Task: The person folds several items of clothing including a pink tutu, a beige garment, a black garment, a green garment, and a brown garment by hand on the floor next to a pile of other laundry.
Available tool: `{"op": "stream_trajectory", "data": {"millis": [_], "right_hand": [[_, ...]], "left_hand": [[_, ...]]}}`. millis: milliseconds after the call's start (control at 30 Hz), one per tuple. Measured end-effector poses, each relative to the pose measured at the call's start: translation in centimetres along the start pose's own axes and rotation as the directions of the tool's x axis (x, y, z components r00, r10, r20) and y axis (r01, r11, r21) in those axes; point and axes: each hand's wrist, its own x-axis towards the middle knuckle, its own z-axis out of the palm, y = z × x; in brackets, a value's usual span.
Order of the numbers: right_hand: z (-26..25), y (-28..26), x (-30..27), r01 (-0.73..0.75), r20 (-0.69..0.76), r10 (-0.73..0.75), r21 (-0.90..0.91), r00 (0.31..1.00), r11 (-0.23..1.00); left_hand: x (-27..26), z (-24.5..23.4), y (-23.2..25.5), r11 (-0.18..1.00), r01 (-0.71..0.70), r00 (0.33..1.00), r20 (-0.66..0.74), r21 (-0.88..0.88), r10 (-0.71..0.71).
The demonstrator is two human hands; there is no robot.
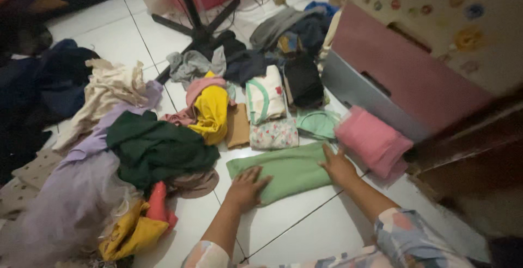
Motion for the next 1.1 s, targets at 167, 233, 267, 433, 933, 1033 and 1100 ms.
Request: {"op": "stream_trajectory", "data": {"millis": [167,233,267,433,933,1033,1100], "right_hand": [[1.3,1.0,0.0,-0.205,0.495,0.212,-0.07,0.843,0.976],[3.8,0.6,0.0,-0.301,0.47,0.242,0.055,0.849,0.952],[4.7,0.6,0.0,-0.393,0.451,0.281,0.176,0.847,0.902],[5.4,-1.1,0.1,-0.412,0.386,0.325,0.166,0.863,0.896],[4.7,-14.2,-5.6,0.065,0.095,-0.068,0.032,0.993,0.997],[4.5,-14.5,-6.2,0.23,0.041,-0.231,0.019,0.972,0.973],[3.9,-14.0,-6.6,0.309,-0.019,-0.309,0.059,0.951,0.949]], "left_hand": [[-1.5,-1.8,2.1,0.942,0.227,0.928,0.24,0.249,-0.287],[-2.2,-2.4,2.9,0.91,0.268,0.91,0.226,0.318,-0.347],[-2.6,-2.8,3.4,0.89,0.318,0.875,0.259,0.327,-0.408],[-4.2,-4.1,6.9,0.893,0.448,0.867,0.266,-0.044,-0.422],[4.9,13.1,-2.9,0.626,0.172,0.934,-0.076,-0.761,-0.349],[4.1,12.5,-2.6,0.458,0.255,0.889,0.02,-0.852,-0.458],[3.6,11.6,-1.9,0.476,0.114,0.929,-0.076,-0.872,-0.361]]}}
